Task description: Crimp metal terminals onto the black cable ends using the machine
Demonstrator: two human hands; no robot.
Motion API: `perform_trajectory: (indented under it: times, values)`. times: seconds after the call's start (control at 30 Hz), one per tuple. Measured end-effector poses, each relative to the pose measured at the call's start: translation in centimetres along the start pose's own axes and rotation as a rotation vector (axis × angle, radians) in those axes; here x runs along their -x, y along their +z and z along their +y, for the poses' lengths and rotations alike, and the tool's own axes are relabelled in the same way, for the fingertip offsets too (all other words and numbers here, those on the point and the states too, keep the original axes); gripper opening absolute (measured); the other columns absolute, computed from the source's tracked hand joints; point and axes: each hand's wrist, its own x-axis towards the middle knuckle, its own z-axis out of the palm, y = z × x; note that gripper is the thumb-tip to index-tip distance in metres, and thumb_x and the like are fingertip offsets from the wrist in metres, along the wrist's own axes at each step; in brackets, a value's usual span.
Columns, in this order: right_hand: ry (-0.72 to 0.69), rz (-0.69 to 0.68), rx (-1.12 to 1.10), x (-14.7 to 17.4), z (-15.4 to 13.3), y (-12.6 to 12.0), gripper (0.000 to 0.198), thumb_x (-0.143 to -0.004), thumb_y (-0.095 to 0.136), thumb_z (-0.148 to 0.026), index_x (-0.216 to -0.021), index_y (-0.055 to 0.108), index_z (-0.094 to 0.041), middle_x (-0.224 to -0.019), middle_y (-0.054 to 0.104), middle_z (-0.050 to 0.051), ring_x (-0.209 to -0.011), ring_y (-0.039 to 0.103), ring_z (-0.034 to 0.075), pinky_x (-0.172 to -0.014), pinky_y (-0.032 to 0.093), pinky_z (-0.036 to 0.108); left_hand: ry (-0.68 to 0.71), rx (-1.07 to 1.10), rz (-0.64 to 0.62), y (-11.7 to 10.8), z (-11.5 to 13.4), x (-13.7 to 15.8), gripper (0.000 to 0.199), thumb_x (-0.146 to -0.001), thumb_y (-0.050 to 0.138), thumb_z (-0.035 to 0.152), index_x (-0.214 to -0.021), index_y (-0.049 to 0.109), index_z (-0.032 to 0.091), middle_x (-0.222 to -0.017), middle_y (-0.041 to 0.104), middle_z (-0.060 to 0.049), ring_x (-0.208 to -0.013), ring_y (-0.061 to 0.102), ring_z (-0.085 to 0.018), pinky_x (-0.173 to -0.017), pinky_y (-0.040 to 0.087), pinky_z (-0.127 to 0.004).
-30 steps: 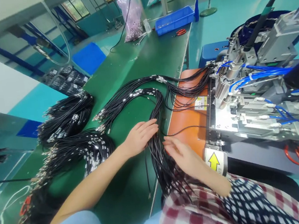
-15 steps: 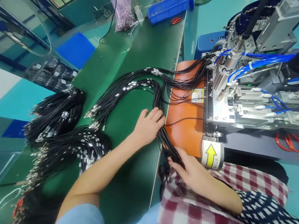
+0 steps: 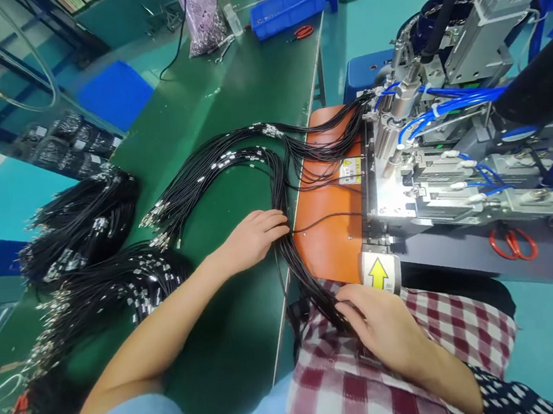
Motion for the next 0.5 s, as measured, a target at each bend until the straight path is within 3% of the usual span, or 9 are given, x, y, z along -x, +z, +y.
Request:
perform_trajectory:
  times: [0.07, 0.17, 0.23, 0.4, 0.5]
  values:
    - [0.079, -0.009, -0.222, -0.4, -0.2, -0.3, 0.025, -0.096, 0.045, -0.038, -0.093, 0.063, -0.021, -0.093, 0.073, 0.007, -0.086, 0.068, 0.023, -0.078, 0.052, 0.036, -0.016, 0.027, -0.029, -0.5, -0.1, 0.1, 0.044, -0.086, 0.035, 0.002, -0.115, 0.064, 0.018, -0.127, 0.063, -0.01, -0.126, 0.052, -0.024, -0.1, 0.043, -0.043]
    - [0.201, -0.128, -0.676, -1.3, -0.3, -0.1, 0.036, -0.096, 0.041, -0.047, -0.086, 0.06, -0.019, -0.089, 0.073, 0.007, -0.083, 0.069, 0.019, -0.075, 0.052, 0.032, -0.025, 0.072, -0.052, -0.9, -0.1, 0.0, 0.039, -0.087, 0.036, 0.004, -0.111, 0.065, 0.017, -0.126, 0.064, -0.01, -0.127, 0.05, -0.025, -0.102, 0.039, -0.043]
    - [0.222, -0.206, -0.824, -1.9, -0.3, 0.3, 0.042, -0.096, 0.04, -0.051, -0.081, 0.06, -0.017, -0.084, 0.072, 0.008, -0.077, 0.068, 0.018, -0.071, 0.051, 0.03, -0.029, 0.098, -0.071, -1.0, 0.0, -0.4, 0.033, -0.09, 0.038, 0.01, -0.109, 0.065, 0.016, -0.121, 0.065, -0.01, -0.125, 0.05, -0.025, -0.099, 0.038, -0.042]
    - [0.171, -0.25, -0.692, -2.2, -0.6, 1.3, 0.028, -0.094, 0.048, -0.04, -0.081, 0.059, -0.018, -0.079, 0.066, 0.002, -0.067, 0.063, 0.014, -0.067, 0.049, 0.028, -0.078, -0.066, -0.224, -1.0, 0.5, -2.3, 0.039, -0.092, 0.041, 0.007, -0.12, 0.063, 0.023, -0.105, 0.065, -0.007, -0.1, 0.057, -0.021, -0.076, 0.037, -0.034]
    - [0.056, -0.172, -0.436, -1.7, -0.8, 1.3, 0.019, -0.095, 0.047, -0.03, -0.087, 0.061, -0.02, -0.085, 0.065, 0.003, -0.078, 0.063, 0.017, -0.073, 0.05, 0.031, -0.043, -0.187, -0.329, -0.9, 0.5, -3.6, 0.028, -0.088, 0.047, 0.006, -0.098, 0.07, 0.019, -0.104, 0.062, -0.01, -0.096, 0.056, -0.023, -0.071, 0.037, -0.034]
